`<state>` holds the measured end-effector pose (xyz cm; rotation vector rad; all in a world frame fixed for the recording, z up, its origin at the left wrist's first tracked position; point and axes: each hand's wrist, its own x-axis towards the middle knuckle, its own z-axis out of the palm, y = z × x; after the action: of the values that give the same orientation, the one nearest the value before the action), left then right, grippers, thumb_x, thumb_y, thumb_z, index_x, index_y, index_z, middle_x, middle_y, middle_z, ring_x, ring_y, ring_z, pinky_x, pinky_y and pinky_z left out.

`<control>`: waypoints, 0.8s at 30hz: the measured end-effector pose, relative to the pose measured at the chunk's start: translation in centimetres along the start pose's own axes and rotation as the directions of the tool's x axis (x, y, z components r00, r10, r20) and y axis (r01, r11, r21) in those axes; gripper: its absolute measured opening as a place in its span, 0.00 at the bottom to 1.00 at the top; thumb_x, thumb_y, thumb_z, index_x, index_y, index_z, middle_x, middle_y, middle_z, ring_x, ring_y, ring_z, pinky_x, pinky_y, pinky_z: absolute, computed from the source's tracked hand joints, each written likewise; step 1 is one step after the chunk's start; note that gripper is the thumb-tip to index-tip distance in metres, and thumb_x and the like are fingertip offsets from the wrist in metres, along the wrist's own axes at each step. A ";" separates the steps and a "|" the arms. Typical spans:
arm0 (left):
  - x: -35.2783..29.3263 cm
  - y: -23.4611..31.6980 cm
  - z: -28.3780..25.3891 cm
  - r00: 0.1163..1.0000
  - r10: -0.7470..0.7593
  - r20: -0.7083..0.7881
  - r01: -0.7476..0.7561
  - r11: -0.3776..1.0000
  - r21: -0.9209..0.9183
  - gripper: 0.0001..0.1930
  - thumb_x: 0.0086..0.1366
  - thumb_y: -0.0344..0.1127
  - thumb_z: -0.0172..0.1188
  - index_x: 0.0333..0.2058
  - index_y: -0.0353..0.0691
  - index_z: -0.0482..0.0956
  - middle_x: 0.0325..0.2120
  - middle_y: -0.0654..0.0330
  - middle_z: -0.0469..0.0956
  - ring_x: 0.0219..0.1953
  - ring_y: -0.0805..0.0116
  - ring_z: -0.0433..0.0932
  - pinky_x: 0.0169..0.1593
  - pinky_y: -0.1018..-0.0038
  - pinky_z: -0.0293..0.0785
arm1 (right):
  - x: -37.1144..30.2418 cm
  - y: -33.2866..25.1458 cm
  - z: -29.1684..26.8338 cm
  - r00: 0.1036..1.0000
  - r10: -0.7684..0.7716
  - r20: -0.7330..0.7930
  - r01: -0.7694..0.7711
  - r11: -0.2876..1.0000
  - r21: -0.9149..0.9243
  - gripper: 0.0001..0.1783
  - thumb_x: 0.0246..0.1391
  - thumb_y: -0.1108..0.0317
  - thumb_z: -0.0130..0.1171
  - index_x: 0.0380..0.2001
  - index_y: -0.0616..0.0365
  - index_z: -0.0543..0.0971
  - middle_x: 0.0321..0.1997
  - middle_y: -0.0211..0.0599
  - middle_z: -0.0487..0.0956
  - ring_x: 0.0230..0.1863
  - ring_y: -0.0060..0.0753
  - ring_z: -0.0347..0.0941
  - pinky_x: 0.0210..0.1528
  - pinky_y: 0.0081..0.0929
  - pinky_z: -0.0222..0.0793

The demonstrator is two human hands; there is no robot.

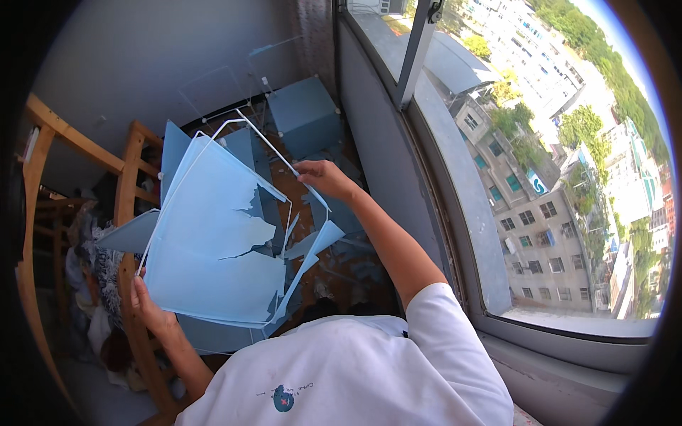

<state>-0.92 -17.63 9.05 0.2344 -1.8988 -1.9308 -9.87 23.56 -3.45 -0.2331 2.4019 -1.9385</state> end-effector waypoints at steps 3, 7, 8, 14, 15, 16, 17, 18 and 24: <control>-0.2 0.1 0.0 1.000 0.009 -0.010 -0.009 1.000 0.008 0.17 0.66 0.41 0.47 0.36 0.30 0.74 0.34 0.55 0.74 0.36 0.68 0.72 0.43 0.72 0.70 | -0.3 -0.4 -0.1 0.999 0.024 -0.024 -0.024 1.000 0.009 0.14 0.53 0.68 0.55 0.44 0.60 0.75 0.35 0.35 0.77 0.37 0.27 0.72 0.44 0.24 0.67; -0.2 0.0 0.0 1.000 0.016 -0.022 -0.016 0.999 0.028 0.17 0.66 0.41 0.47 0.36 0.30 0.74 0.34 0.55 0.74 0.36 0.68 0.72 0.42 0.72 0.70 | -1.3 -1.1 -0.1 0.987 0.157 0.016 -0.151 0.914 0.377 0.12 0.51 0.65 0.59 0.36 0.60 0.77 0.29 0.30 0.75 0.32 0.23 0.71 0.40 0.22 0.67; -0.2 0.0 0.0 0.999 0.016 -0.031 -0.015 0.999 0.030 0.17 0.66 0.41 0.47 0.36 0.30 0.74 0.34 0.55 0.74 0.36 0.68 0.72 0.42 0.72 0.70 | -1.6 -1.4 -0.1 0.979 0.198 0.039 -0.192 0.857 0.478 0.12 0.51 0.63 0.60 0.34 0.60 0.77 0.27 0.29 0.74 0.31 0.22 0.70 0.39 0.21 0.67; 0.0 -0.3 -0.2 1.000 0.016 0.012 -0.016 0.999 0.040 0.17 0.66 0.42 0.47 0.37 0.30 0.73 0.34 0.55 0.73 0.37 0.68 0.72 0.42 0.72 0.70 | -2.3 0.1 -1.0 0.956 0.210 0.207 -0.295 0.700 0.650 0.14 0.51 0.58 0.60 0.28 0.58 0.76 0.25 0.31 0.74 0.29 0.23 0.71 0.37 0.22 0.68; 0.0 -0.3 -0.1 1.000 0.016 0.008 -0.016 0.999 0.030 0.17 0.66 0.42 0.47 0.37 0.30 0.73 0.34 0.55 0.73 0.37 0.68 0.72 0.42 0.72 0.70 | -2.4 0.1 -1.1 0.960 0.193 0.203 -0.280 0.674 0.683 0.13 0.52 0.58 0.59 0.27 0.58 0.76 0.25 0.31 0.74 0.29 0.23 0.71 0.35 0.22 0.68; 0.0 -0.3 0.0 1.000 0.017 0.004 -0.017 1.000 0.019 0.17 0.66 0.42 0.47 0.37 0.30 0.73 0.34 0.55 0.73 0.37 0.67 0.72 0.42 0.72 0.70 | -2.5 0.2 -1.0 0.964 0.177 0.198 -0.266 0.647 0.715 0.13 0.52 0.58 0.59 0.26 0.58 0.76 0.25 0.32 0.74 0.29 0.23 0.71 0.34 0.22 0.68; 0.0 -0.3 0.2 1.000 0.017 0.002 -0.017 1.000 0.008 0.17 0.66 0.42 0.47 0.37 0.30 0.72 0.34 0.54 0.73 0.37 0.67 0.71 0.42 0.72 0.70 | -2.6 0.1 -1.1 0.968 0.160 0.192 -0.249 0.618 0.745 0.14 0.53 0.58 0.58 0.25 0.57 0.76 0.25 0.32 0.74 0.28 0.23 0.71 0.33 0.22 0.69; 0.0 -0.4 0.2 1.000 0.016 0.008 -0.016 1.000 0.001 0.17 0.66 0.43 0.48 0.37 0.30 0.72 0.34 0.54 0.73 0.37 0.67 0.71 0.42 0.72 0.70 | -2.5 0.1 -1.2 0.962 0.222 0.160 -0.267 0.632 0.727 0.13 0.54 0.58 0.57 0.25 0.58 0.75 0.24 0.32 0.74 0.28 0.23 0.71 0.31 0.21 0.69; 0.0 -1.3 0.1 0.999 0.008 0.034 -0.006 0.998 -0.069 0.18 0.65 0.43 0.49 0.37 0.30 0.72 0.35 0.54 0.72 0.38 0.67 0.72 0.42 0.72 0.70 | -1.2 1.7 -0.8 0.767 0.618 -0.172 -0.231 0.516 0.825 0.12 0.58 0.62 0.51 0.26 0.58 0.71 0.18 0.28 0.67 0.20 0.19 0.64 0.19 0.16 0.61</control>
<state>-1.17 -17.56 7.77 0.1751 -1.8480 -2.0037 -8.91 24.85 -4.97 0.8809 1.2679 -2.6632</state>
